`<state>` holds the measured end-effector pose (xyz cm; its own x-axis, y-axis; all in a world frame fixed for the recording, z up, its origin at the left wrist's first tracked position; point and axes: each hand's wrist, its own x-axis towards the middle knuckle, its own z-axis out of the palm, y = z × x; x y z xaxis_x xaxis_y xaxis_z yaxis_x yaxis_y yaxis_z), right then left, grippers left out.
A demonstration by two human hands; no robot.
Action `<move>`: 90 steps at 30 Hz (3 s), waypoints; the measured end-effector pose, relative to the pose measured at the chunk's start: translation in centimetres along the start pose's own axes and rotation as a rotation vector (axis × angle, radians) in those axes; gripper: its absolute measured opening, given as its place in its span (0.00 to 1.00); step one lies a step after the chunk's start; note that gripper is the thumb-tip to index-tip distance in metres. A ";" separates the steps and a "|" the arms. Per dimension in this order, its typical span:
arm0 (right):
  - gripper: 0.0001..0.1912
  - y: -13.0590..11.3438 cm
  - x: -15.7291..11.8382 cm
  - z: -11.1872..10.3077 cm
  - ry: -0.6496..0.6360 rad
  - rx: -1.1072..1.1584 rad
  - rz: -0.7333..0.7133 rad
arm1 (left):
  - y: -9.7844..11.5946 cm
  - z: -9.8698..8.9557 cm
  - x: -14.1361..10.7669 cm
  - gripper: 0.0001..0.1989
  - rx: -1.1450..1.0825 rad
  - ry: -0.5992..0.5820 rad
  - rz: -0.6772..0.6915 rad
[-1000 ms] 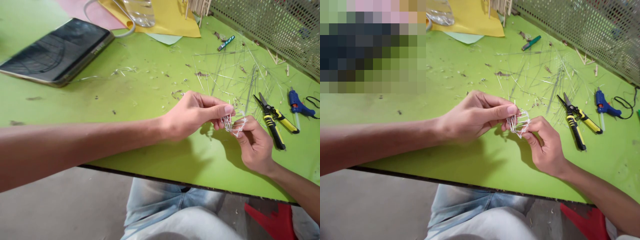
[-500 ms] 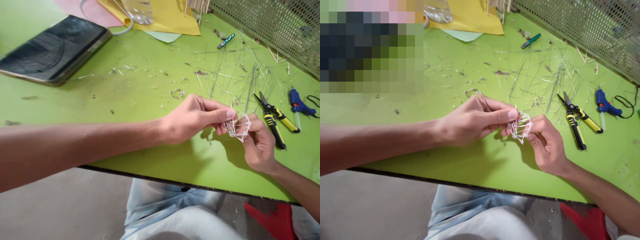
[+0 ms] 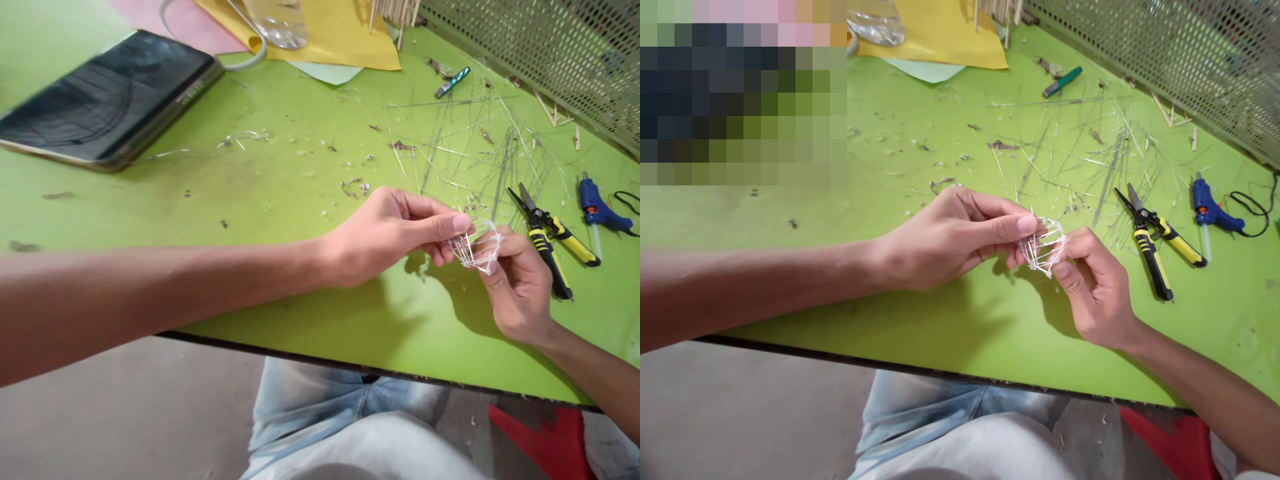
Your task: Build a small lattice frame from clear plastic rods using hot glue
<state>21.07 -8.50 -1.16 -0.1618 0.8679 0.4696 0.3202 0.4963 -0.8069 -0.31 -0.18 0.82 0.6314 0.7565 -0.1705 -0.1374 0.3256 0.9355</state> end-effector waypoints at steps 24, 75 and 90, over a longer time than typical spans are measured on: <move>0.06 -0.3 0.1 0.5 0.154 -0.091 0.117 | -0.6 0.0 0.1 0.27 -0.123 0.124 0.061; 0.10 -1.0 1.1 0.5 0.228 0.128 0.404 | -0.1 0.0 -0.2 0.06 0.272 0.041 0.102; 0.10 -1.6 1.4 0.6 0.173 0.086 0.387 | 0.0 0.1 -0.3 0.05 0.335 0.015 0.089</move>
<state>19.74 -8.12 0.56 0.1159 0.9780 0.1734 0.2463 0.1408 -0.9589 -0.45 -0.50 0.87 0.6164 0.7827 -0.0855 0.0678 0.0554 0.9962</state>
